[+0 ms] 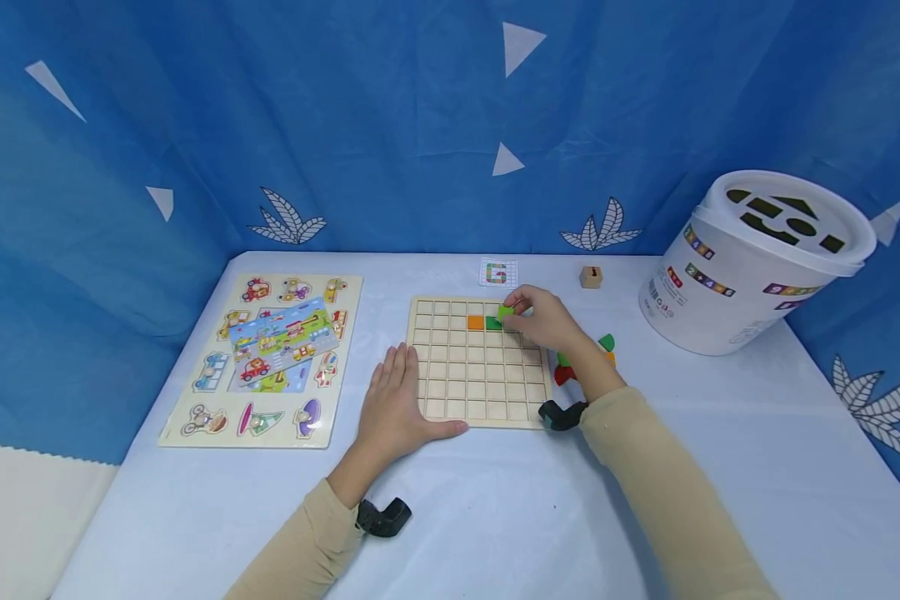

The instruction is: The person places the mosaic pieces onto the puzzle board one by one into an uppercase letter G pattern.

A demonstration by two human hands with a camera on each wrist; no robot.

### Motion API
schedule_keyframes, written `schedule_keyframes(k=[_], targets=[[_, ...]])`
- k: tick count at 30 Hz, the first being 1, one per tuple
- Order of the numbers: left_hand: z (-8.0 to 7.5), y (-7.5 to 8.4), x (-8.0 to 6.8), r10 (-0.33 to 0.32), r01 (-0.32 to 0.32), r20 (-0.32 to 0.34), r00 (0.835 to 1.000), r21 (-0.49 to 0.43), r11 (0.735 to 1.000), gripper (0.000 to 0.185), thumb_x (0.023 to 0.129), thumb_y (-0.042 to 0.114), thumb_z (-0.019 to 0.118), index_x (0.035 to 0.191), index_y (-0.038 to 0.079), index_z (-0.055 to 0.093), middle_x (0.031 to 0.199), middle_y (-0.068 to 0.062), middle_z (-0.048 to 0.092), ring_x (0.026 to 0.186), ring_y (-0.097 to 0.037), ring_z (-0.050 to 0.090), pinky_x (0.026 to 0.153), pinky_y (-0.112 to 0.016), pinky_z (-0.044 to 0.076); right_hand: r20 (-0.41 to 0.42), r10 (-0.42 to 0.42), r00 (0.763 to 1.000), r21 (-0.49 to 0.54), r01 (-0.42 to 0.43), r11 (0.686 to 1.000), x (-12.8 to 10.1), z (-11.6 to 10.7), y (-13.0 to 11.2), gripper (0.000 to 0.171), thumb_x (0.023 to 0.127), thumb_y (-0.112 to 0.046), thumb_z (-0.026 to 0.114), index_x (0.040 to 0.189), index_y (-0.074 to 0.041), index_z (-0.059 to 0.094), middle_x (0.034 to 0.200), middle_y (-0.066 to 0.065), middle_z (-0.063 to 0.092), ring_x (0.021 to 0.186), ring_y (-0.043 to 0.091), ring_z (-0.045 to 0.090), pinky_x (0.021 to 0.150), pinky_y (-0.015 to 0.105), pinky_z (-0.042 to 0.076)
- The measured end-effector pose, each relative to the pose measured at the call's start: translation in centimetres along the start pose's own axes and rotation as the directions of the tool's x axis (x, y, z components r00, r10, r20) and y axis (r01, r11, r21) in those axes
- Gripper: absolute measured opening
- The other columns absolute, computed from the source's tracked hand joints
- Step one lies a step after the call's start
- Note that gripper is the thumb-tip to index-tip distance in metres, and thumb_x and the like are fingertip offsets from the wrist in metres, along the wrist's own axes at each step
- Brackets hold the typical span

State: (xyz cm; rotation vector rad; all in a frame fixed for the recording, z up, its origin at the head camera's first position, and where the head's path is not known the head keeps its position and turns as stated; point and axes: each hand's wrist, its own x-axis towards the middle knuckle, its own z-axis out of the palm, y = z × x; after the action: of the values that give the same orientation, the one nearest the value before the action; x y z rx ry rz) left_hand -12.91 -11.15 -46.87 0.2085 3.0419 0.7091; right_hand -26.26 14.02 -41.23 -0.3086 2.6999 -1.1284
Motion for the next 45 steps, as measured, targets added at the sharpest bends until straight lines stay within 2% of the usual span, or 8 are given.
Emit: schedule_keyframes(k=[6,13,17,23,30,35,45], targets=[[-0.1,0.1,0.0,-0.003,0.003,-0.001,1.000,0.010,1.000,0.146,0.057,0.090,0.066,0.158,0.000,0.011,0.167,-0.018,0.007,0.156,-0.030,0.001,0.127,-0.048,0.009,0.043,-0.068,0.997,0.027,0.067,0.997,0.9,2.7,-2.4,0.019,0.095,-0.018,0.067,0.113,-0.012,0.061,0.104,0.007,0.062,0.090,0.023,0.055,0.073,0.033,0.045],[-0.1,0.1,0.0,-0.004,0.004,0.007,1.000,0.015,1.000,0.145,0.058,0.091,0.065,0.158,0.000,0.011,0.167,-0.017,0.006,0.156,-0.030,0.000,0.127,-0.048,0.009,0.037,-0.087,0.995,-0.052,0.089,0.995,1.5,4.7,-3.8,0.015,0.095,-0.019,0.067,0.109,-0.015,0.063,0.095,0.002,0.060,0.079,0.019,0.052,0.070,0.031,0.045],[-0.1,0.0,0.1,-0.004,0.004,0.016,1.000,0.020,1.000,0.145,0.058,0.091,0.064,0.158,0.001,0.009,0.167,-0.016,0.005,0.156,-0.029,-0.001,0.127,-0.047,0.008,0.021,-0.073,0.997,-0.085,0.075,0.994,1.6,4.9,-4.3,0.014,0.095,-0.020,0.068,0.108,-0.016,0.064,0.095,0.001,0.061,0.082,0.019,0.055,0.074,0.033,0.046],[-0.1,0.0,0.0,-0.001,0.000,0.014,1.000,0.026,1.000,0.145,0.058,0.091,0.063,0.158,0.001,0.009,0.167,-0.017,0.006,0.156,-0.029,0.000,0.127,-0.047,0.008,0.019,-0.048,0.999,-0.078,0.050,0.996,1.7,5.0,-4.4,0.017,0.095,-0.022,0.068,0.109,-0.015,0.065,0.099,0.003,0.064,0.089,0.020,0.058,0.079,0.036,0.049],[0.0,0.1,-0.1,0.009,-0.008,-0.013,1.000,0.016,1.000,0.145,0.058,0.090,0.065,0.158,-0.001,0.013,0.167,-0.018,0.008,0.156,-0.031,0.002,0.126,-0.049,0.010,0.027,-0.053,0.998,-0.153,0.056,0.987,1.8,5.3,-4.8,0.017,0.095,-0.025,0.068,0.108,-0.016,0.064,0.094,0.001,0.061,0.080,0.018,0.055,0.073,0.032,0.046],[-0.1,0.1,0.0,0.010,-0.010,-0.015,1.000,0.018,1.000,0.145,0.058,0.090,0.065,0.158,-0.001,0.013,0.167,-0.018,0.009,0.156,-0.031,0.003,0.126,-0.049,0.011,0.032,-0.063,0.997,-0.212,0.069,0.975,1.8,5.3,-5.0,0.017,0.095,-0.025,0.068,0.108,-0.016,0.065,0.096,0.002,0.060,0.081,0.018,0.055,0.072,0.033,0.047],[-0.1,0.0,0.0,0.003,-0.003,-0.003,1.000,0.014,1.000,0.145,0.058,0.090,0.065,0.158,0.000,0.012,0.167,-0.018,0.008,0.156,-0.031,0.002,0.126,-0.049,0.011,0.062,-0.068,0.996,-0.292,0.084,0.953,1.5,5.3,-5.0,0.029,0.095,-0.024,0.068,0.122,-0.014,0.072,0.107,0.003,0.062,0.089,0.017,0.058,0.075,0.031,0.050]])
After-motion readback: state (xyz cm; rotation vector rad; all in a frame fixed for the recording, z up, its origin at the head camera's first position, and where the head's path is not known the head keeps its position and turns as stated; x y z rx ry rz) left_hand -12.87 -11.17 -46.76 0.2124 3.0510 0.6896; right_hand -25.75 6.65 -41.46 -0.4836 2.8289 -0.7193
